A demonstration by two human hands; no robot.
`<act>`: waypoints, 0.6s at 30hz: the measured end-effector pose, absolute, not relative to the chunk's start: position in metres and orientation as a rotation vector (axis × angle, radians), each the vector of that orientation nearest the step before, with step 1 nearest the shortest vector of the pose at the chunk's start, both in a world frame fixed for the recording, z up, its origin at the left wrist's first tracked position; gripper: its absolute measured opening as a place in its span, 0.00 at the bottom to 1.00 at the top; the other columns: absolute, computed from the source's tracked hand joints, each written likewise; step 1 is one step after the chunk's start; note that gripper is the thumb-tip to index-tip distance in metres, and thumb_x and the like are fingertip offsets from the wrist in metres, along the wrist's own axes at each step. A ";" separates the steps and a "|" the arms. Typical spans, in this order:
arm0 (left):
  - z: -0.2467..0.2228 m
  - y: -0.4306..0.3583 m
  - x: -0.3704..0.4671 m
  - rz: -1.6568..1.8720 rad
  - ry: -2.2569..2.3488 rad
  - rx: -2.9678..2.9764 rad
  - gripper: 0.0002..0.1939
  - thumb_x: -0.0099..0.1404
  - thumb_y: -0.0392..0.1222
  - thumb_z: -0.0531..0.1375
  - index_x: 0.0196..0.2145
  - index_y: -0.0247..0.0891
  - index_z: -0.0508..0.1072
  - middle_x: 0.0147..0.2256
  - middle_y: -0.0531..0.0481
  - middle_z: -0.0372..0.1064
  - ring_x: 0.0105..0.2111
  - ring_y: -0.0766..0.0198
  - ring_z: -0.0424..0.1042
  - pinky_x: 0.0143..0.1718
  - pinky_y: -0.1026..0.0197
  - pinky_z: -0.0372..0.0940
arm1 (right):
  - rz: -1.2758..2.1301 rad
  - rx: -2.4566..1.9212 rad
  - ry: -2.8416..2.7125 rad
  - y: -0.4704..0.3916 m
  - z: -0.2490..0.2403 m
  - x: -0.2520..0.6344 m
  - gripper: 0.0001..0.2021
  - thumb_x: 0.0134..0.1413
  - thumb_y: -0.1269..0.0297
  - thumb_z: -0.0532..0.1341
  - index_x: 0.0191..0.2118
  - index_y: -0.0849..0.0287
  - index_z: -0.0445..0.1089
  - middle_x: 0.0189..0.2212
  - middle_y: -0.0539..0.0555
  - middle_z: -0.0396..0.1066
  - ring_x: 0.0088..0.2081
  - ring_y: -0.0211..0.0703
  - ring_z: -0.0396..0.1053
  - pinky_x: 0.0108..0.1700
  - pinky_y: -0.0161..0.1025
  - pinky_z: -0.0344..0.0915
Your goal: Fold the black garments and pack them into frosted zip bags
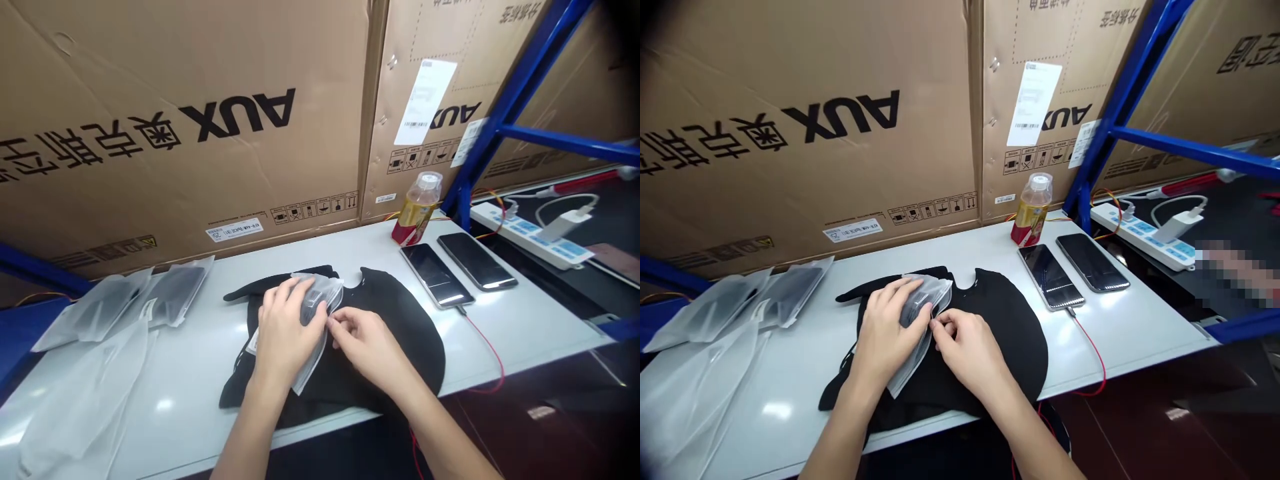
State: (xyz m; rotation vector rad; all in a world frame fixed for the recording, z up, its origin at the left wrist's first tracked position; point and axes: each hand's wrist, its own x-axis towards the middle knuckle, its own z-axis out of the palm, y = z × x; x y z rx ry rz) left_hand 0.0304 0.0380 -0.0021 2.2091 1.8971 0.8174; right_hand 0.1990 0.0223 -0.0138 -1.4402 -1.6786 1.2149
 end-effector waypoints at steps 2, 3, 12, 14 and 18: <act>0.002 0.033 0.033 0.975 1.900 2.201 0.18 0.72 0.45 0.61 0.58 0.48 0.74 0.59 0.45 0.71 0.59 0.44 0.68 0.61 0.38 0.66 | 1.251 -1.419 -1.597 0.023 -0.014 0.196 0.16 0.69 0.54 0.56 0.33 0.55 0.73 0.25 0.48 0.74 0.23 0.39 0.68 0.28 0.36 0.59; 0.003 0.031 0.034 1.029 1.900 2.195 0.18 0.72 0.45 0.61 0.58 0.48 0.75 0.59 0.45 0.71 0.59 0.45 0.68 0.61 0.38 0.65 | 1.249 -1.413 -1.575 0.023 -0.013 0.195 0.15 0.69 0.54 0.56 0.32 0.55 0.71 0.24 0.47 0.72 0.22 0.38 0.67 0.27 0.35 0.58; -0.009 0.038 0.043 1.315 2.101 2.153 0.14 0.71 0.42 0.62 0.52 0.43 0.79 0.52 0.41 0.71 0.53 0.45 0.68 0.58 0.41 0.66 | 1.148 -1.424 -1.552 0.012 -0.015 0.180 0.16 0.65 0.61 0.56 0.24 0.55 0.58 0.18 0.44 0.60 0.22 0.35 0.59 0.26 0.34 0.51; -0.009 0.041 0.041 1.367 2.131 2.138 0.13 0.71 0.42 0.62 0.51 0.42 0.79 0.51 0.40 0.70 0.52 0.46 0.68 0.58 0.42 0.65 | 1.223 -1.402 -1.568 0.005 -0.016 0.177 0.16 0.64 0.61 0.56 0.24 0.55 0.58 0.18 0.44 0.60 0.21 0.34 0.59 0.25 0.34 0.50; -0.006 0.043 0.037 1.350 2.127 2.110 0.12 0.71 0.42 0.62 0.50 0.43 0.79 0.50 0.42 0.70 0.51 0.47 0.69 0.58 0.44 0.65 | 1.371 -1.389 -1.563 -0.007 -0.014 0.173 0.15 0.64 0.62 0.56 0.25 0.56 0.59 0.19 0.43 0.60 0.20 0.33 0.59 0.24 0.33 0.50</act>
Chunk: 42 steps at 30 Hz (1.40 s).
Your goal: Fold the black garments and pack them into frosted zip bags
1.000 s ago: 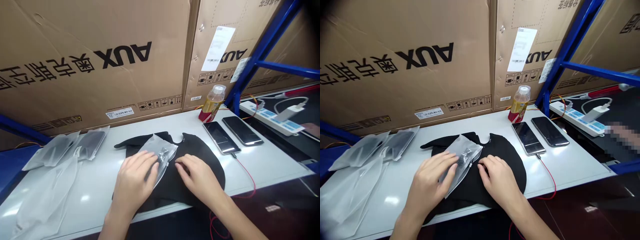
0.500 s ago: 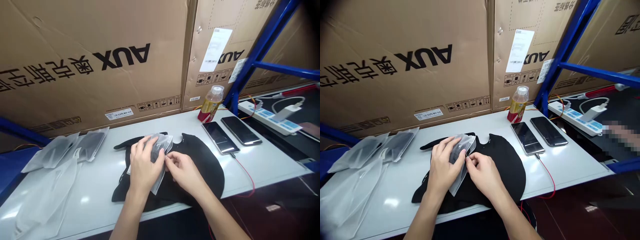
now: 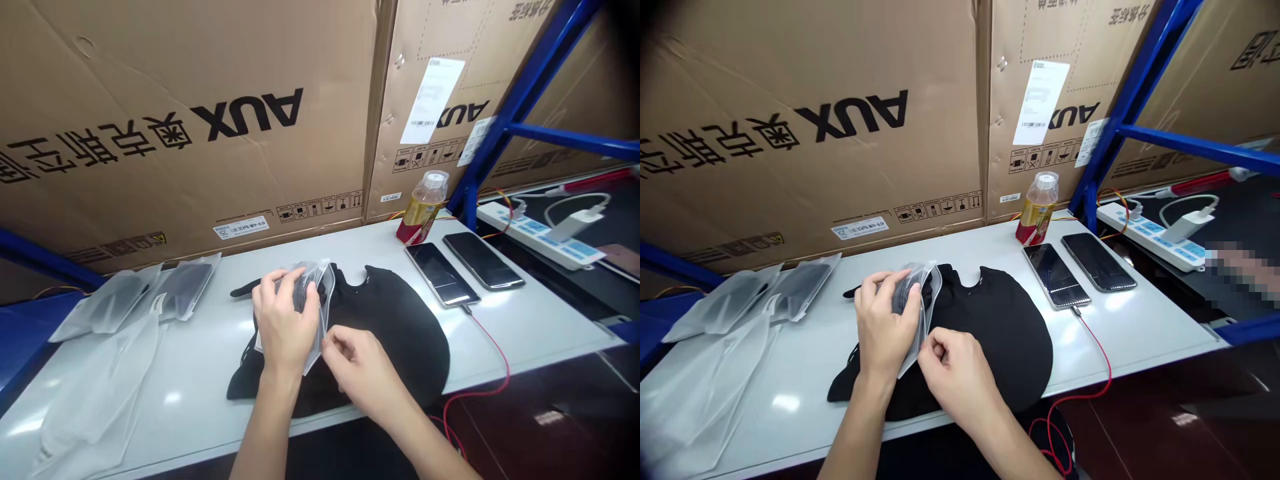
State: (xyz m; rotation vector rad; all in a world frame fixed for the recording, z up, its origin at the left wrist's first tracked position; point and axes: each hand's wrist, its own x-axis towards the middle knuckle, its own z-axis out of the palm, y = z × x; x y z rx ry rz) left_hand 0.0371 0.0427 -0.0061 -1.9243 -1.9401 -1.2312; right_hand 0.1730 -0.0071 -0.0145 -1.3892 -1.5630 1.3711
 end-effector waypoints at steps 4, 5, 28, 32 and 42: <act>-0.009 0.041 0.037 -1.281 -1.999 -1.912 0.11 0.70 0.42 0.63 0.49 0.43 0.80 0.49 0.42 0.69 0.52 0.47 0.68 0.59 0.44 0.64 | 1.400 -1.416 -1.565 -0.011 -0.014 0.172 0.15 0.64 0.62 0.56 0.24 0.55 0.59 0.18 0.43 0.59 0.20 0.34 0.60 0.24 0.33 0.49; -0.010 0.040 0.036 -1.290 -2.020 -1.909 0.11 0.70 0.42 0.63 0.49 0.43 0.80 0.49 0.42 0.69 0.52 0.47 0.68 0.60 0.43 0.64 | 1.404 -1.421 -1.591 -0.011 -0.014 0.173 0.16 0.64 0.62 0.56 0.24 0.55 0.58 0.18 0.43 0.59 0.20 0.34 0.61 0.24 0.33 0.49; -0.030 0.029 -0.024 -1.235 -2.147 -2.387 0.18 0.78 0.45 0.52 0.60 0.46 0.74 0.59 0.45 0.72 0.60 0.51 0.71 0.62 0.45 0.65 | 1.097 -1.130 -2.042 0.053 -0.026 0.207 0.32 0.62 0.72 0.60 0.70 0.41 0.63 0.42 0.50 0.74 0.33 0.40 0.71 0.41 0.39 0.68; -0.025 0.029 -0.024 -1.316 -2.094 -2.326 0.15 0.77 0.44 0.55 0.54 0.48 0.79 0.52 0.49 0.78 0.55 0.52 0.74 0.58 0.48 0.67 | 1.179 -1.124 -1.890 0.049 -0.020 0.199 0.23 0.56 0.75 0.61 0.55 0.48 0.73 0.32 0.45 0.70 0.26 0.35 0.65 0.33 0.35 0.62; -0.005 0.022 -0.021 -1.387 -2.093 -2.231 0.16 0.77 0.49 0.57 0.56 0.48 0.78 0.53 0.47 0.77 0.53 0.53 0.76 0.52 0.52 0.71 | 1.370 -1.030 -1.385 0.018 -0.022 0.214 0.07 0.65 0.65 0.59 0.48 0.51 0.66 0.39 0.50 0.69 0.36 0.40 0.67 0.35 0.35 0.65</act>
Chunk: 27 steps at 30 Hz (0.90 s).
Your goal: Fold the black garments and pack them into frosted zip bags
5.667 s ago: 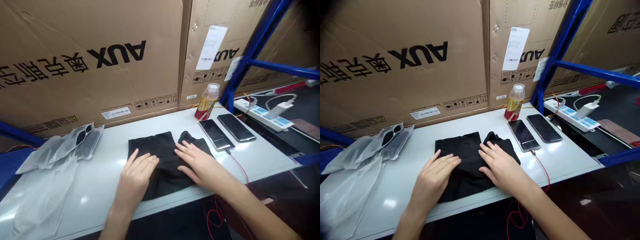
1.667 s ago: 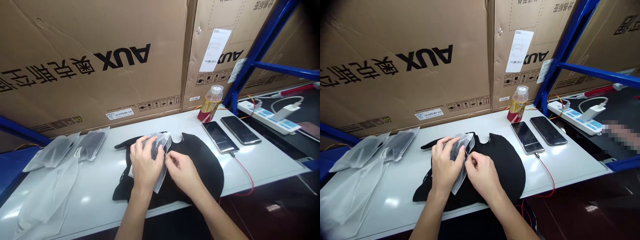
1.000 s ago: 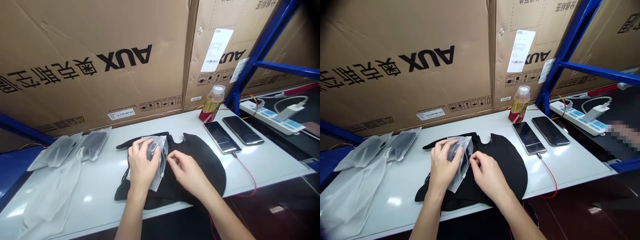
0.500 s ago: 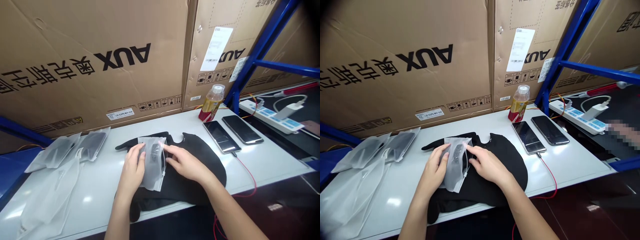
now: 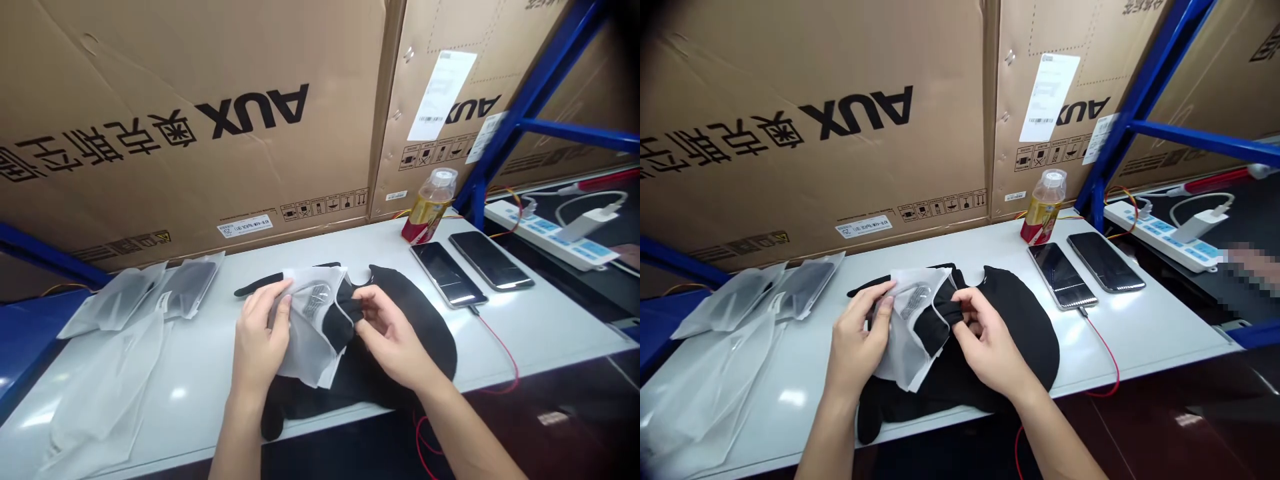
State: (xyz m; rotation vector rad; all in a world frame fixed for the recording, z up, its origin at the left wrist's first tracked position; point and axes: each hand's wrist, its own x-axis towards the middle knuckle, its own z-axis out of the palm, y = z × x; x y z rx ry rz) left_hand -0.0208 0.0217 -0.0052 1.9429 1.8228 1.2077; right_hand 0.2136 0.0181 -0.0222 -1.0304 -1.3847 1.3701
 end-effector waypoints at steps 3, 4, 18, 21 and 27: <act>-0.012 0.022 -0.017 1.008 1.845 1.867 0.26 0.78 0.52 0.54 0.70 0.49 0.64 0.65 0.44 0.68 0.62 0.49 0.70 0.57 0.48 0.70 | 1.344 -1.046 -1.433 0.014 -0.023 0.212 0.04 0.66 0.64 0.57 0.45 0.51 0.65 0.36 0.49 0.67 0.34 0.40 0.66 0.34 0.36 0.65; -0.015 0.022 -0.015 0.950 1.851 1.868 0.27 0.79 0.51 0.52 0.72 0.49 0.59 0.66 0.43 0.66 0.64 0.49 0.69 0.59 0.46 0.69 | 1.318 -1.065 -1.481 0.014 -0.024 0.212 0.05 0.66 0.65 0.56 0.46 0.51 0.66 0.37 0.49 0.67 0.34 0.40 0.66 0.34 0.36 0.65; -0.007 -0.021 0.020 0.715 1.734 2.502 0.17 0.69 0.44 0.65 0.54 0.45 0.69 0.58 0.42 0.71 0.55 0.44 0.72 0.50 0.44 0.72 | 1.012 -1.349 -1.800 0.016 -0.019 0.216 0.16 0.59 0.63 0.65 0.53 0.48 0.68 0.44 0.49 0.68 0.36 0.41 0.70 0.41 0.41 0.68; -0.012 -0.019 0.024 0.722 1.734 2.533 0.17 0.69 0.39 0.63 0.54 0.44 0.69 0.57 0.42 0.73 0.56 0.44 0.73 0.52 0.41 0.72 | 0.999 -1.370 -1.849 0.017 -0.016 0.216 0.16 0.59 0.61 0.66 0.52 0.49 0.68 0.44 0.49 0.68 0.36 0.42 0.71 0.41 0.41 0.68; -0.019 -0.020 0.035 0.949 1.758 2.503 0.13 0.70 0.33 0.59 0.50 0.43 0.74 0.54 0.45 0.77 0.53 0.48 0.76 0.54 0.44 0.74 | 0.937 -1.355 -1.846 0.016 -0.022 0.212 0.12 0.59 0.71 0.58 0.48 0.51 0.67 0.41 0.49 0.65 0.33 0.40 0.70 0.37 0.40 0.66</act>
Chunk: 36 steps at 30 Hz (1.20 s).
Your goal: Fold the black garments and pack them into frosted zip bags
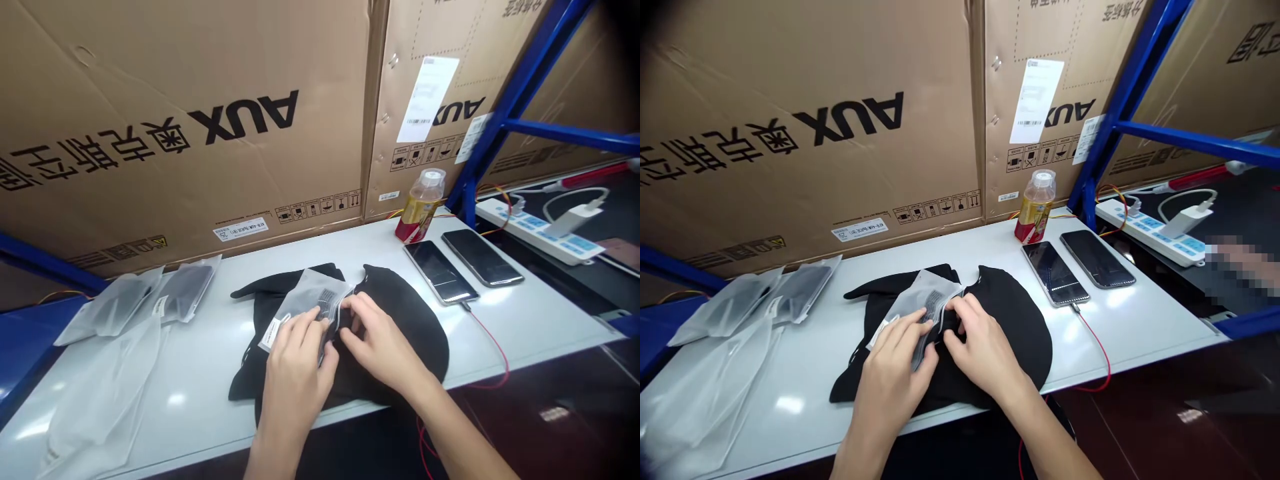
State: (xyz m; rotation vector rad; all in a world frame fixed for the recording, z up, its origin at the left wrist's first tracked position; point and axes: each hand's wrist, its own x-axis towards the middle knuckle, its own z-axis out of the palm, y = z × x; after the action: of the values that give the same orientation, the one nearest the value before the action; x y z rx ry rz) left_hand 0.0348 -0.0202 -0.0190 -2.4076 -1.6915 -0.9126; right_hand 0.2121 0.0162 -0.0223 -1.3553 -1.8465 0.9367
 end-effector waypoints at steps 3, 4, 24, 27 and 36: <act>-0.025 -0.020 0.037 -0.958 -1.682 -2.358 0.16 0.69 0.32 0.59 0.52 0.44 0.74 0.55 0.46 0.77 0.56 0.47 0.75 0.57 0.42 0.73 | 0.888 -1.344 -1.836 0.016 -0.026 0.209 0.13 0.58 0.73 0.56 0.46 0.52 0.67 0.39 0.48 0.66 0.30 0.38 0.67 0.35 0.39 0.64; -0.027 -0.020 0.037 -0.955 -1.672 -2.370 0.17 0.69 0.32 0.59 0.54 0.44 0.74 0.56 0.45 0.76 0.58 0.46 0.74 0.59 0.42 0.72 | 0.871 -1.338 -1.821 0.017 -0.027 0.208 0.14 0.57 0.74 0.55 0.46 0.52 0.67 0.39 0.48 0.66 0.29 0.38 0.66 0.34 0.39 0.63; -0.031 -0.019 0.036 -0.816 -1.654 -2.487 0.20 0.72 0.35 0.59 0.61 0.41 0.74 0.62 0.43 0.73 0.64 0.41 0.70 0.62 0.35 0.71 | 0.945 -1.399 -1.842 0.022 -0.018 0.223 0.13 0.56 0.55 0.68 0.46 0.50 0.70 0.38 0.48 0.69 0.35 0.42 0.70 0.39 0.41 0.67; -0.030 -0.017 0.031 -0.837 -1.617 -2.528 0.20 0.75 0.37 0.58 0.62 0.42 0.74 0.63 0.44 0.72 0.65 0.43 0.70 0.63 0.36 0.71 | 1.025 -1.302 -1.808 0.024 -0.021 0.226 0.11 0.60 0.56 0.66 0.46 0.51 0.70 0.38 0.49 0.68 0.36 0.42 0.69 0.39 0.40 0.66; -0.031 -0.020 0.034 -1.098 -1.608 -2.302 0.16 0.71 0.34 0.61 0.53 0.45 0.80 0.56 0.48 0.79 0.58 0.50 0.77 0.59 0.46 0.75 | 1.135 -1.204 -1.610 0.023 -0.023 0.224 0.07 0.56 0.69 0.59 0.41 0.54 0.69 0.34 0.48 0.62 0.32 0.40 0.61 0.30 0.36 0.60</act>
State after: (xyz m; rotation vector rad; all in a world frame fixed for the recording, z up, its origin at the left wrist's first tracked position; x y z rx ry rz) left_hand 0.0337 -0.0204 -0.0313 -2.3023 -1.6081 -1.0982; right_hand 0.2241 0.0230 -0.0226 -1.2044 -1.6097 1.1345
